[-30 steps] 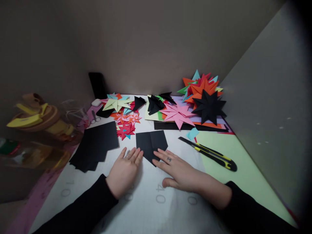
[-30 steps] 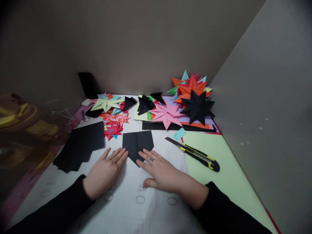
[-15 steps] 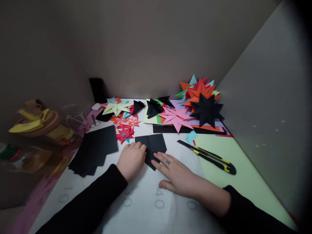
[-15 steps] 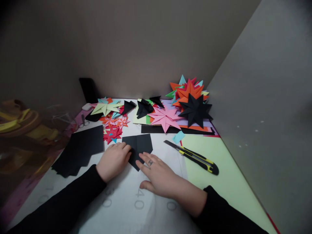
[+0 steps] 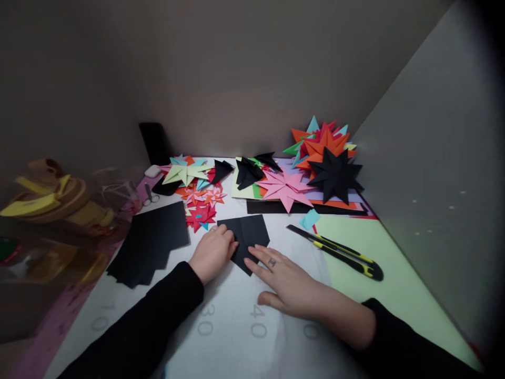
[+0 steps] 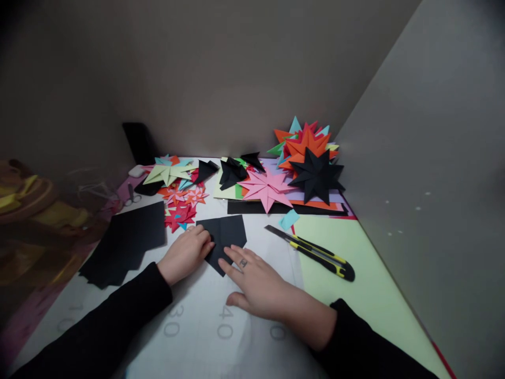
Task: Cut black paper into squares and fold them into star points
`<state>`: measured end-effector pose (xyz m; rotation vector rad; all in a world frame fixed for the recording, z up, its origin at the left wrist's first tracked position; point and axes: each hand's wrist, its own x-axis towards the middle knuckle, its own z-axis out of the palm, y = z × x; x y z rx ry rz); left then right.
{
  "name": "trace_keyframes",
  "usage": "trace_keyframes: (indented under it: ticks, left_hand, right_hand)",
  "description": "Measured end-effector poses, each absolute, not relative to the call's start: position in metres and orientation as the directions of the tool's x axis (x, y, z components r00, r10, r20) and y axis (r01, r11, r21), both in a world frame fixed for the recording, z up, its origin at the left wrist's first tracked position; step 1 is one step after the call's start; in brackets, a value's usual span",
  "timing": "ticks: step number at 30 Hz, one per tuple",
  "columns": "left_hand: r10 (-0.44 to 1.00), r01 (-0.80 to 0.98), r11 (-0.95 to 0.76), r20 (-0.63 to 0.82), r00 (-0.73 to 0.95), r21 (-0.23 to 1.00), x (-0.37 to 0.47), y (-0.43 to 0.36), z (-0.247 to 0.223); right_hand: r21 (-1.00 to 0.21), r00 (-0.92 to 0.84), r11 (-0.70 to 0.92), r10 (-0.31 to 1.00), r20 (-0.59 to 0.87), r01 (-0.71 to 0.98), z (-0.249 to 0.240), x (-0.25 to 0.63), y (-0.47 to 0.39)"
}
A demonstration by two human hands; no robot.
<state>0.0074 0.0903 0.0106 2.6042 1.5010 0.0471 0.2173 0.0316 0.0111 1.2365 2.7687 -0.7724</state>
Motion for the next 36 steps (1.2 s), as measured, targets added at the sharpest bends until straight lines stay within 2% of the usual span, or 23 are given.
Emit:
trace_keyframes:
  ticks: [13,24,32,36]
  left_hand:
    - [0.868,0.866,-0.485,-0.058,0.494,0.117,0.009,0.09,0.012]
    - [0.876,0.866,-0.475,-0.011,0.482,0.158,0.007,0.088,0.009]
    - [0.918,0.862,-0.375,0.011,0.396,0.341,0.009,0.078,0.008]
    - [0.94,0.877,-0.325,0.014,0.342,0.354,0.004,0.074,0.005]
  right_hand:
    - [-0.453,-0.681,0.538,0.686,-0.256,0.711,0.014,0.216,0.033]
    - [-0.447,-0.675,0.532,0.688,-0.267,0.719,0.014,0.215,0.033]
    - [-0.434,-0.681,0.554,0.697,-0.224,0.71,0.008,0.216,0.031]
    - [-0.435,-0.683,0.559,0.7,-0.21,0.706,0.009,0.217,0.03]
